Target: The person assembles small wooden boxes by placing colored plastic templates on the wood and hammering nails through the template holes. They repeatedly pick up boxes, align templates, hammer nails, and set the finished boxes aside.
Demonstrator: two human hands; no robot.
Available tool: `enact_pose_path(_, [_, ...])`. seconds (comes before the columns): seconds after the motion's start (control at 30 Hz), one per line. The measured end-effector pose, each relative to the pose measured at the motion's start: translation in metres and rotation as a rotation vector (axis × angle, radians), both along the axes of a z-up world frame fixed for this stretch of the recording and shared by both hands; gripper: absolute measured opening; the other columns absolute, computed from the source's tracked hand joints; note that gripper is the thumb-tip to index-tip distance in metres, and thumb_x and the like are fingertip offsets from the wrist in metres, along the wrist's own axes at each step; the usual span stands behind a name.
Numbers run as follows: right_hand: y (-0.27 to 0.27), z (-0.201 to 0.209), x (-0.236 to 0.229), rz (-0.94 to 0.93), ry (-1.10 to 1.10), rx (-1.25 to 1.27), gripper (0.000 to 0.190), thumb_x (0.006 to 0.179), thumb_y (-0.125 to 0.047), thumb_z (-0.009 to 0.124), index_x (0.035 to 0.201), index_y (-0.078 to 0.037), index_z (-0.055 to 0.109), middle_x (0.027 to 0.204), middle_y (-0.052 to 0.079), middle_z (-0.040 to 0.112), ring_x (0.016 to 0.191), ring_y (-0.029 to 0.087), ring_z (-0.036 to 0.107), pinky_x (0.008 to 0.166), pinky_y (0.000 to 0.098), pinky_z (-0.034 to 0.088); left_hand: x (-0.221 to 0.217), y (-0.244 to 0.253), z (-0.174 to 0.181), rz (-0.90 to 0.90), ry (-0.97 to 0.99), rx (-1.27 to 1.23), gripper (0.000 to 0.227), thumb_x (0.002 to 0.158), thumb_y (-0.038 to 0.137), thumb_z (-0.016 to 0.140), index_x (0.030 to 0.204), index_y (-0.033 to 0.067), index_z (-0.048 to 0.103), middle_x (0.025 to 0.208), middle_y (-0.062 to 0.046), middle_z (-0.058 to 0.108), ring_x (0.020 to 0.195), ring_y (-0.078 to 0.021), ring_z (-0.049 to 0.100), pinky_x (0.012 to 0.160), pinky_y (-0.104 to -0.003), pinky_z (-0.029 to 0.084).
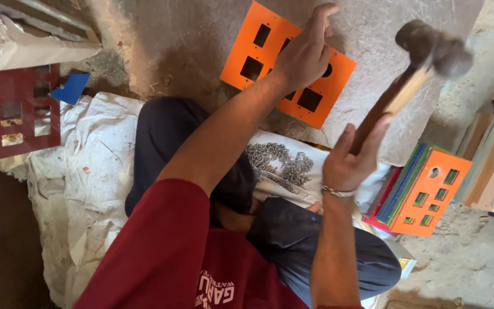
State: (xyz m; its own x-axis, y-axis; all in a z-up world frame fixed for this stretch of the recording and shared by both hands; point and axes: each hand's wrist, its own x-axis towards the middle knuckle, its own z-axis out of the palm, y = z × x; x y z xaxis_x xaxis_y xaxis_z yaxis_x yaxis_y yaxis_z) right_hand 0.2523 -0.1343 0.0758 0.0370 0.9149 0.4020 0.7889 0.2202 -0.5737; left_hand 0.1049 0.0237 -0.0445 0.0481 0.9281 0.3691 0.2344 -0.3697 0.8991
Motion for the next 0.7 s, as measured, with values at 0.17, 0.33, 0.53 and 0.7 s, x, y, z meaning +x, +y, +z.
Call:
enact_pose_path(0.17, [0.001, 0.001, -0.010, -0.165, 0.105, -0.585, 0.067, 0.096, -0.006, 0.062, 0.159, -0.009, 0.040, 0.143, 0.021, 0.062, 0.127, 0.032, 0.064, 0.099, 0.0363, 0.055, 0.007, -0.001, 0.000, 0.029, 0.027, 0.067, 0.066, 0.091, -0.012, 0.052, 0.148, 0.0072, 0.026, 0.110, -0.011, 0.053, 0.102, -0.0236, 0.062, 0.089, -0.036, 0.056])
enact_pose_path(0.33, [-0.040, 0.007, -0.008, 0.042, -0.186, -0.002, 0.076, 0.104, 0.000, 0.064, 0.170, -0.007, 0.027, 0.143, 0.032, 0.056, 0.124, 0.044, 0.063, 0.099, 0.0432, 0.054, 0.000, 0.004, -0.001, 0.003, 0.053, -0.078, 0.066, 0.091, -0.012, 0.055, 0.148, 0.0079, 0.027, 0.110, -0.013, 0.053, 0.095, -0.0257, 0.063, 0.081, -0.038, 0.054])
enact_pose_path(0.53, [-0.112, -0.007, 0.010, -0.272, 0.917, -0.700, 0.085, 0.098, -0.003, 0.056, 0.167, -0.020, 0.009, 0.076, 0.007, 0.055, 0.049, 0.013, 0.050, 0.040, 0.0297, 0.046, -0.004, -0.004, 0.028, 0.020, -0.019, 0.175, 0.059, 0.095, -0.002, 0.056, 0.146, 0.0101, 0.029, 0.116, -0.013, 0.056, 0.102, -0.0274, 0.067, 0.079, -0.036, 0.058])
enact_pose_path(0.7, [-0.137, -0.026, 0.044, -0.308, 1.257, -0.731, 0.078, 0.107, -0.011, 0.052, 0.168, -0.027, 0.007, 0.078, 0.004, 0.053, 0.052, 0.010, 0.048, 0.043, 0.0259, 0.044, 0.014, -0.125, 0.035, -0.335, 0.300, 0.015, 0.027, 0.100, 0.030, 0.068, 0.109, 0.0068, 0.058, 0.092, -0.018, 0.065, 0.089, -0.0379, 0.065, 0.075, -0.051, 0.052])
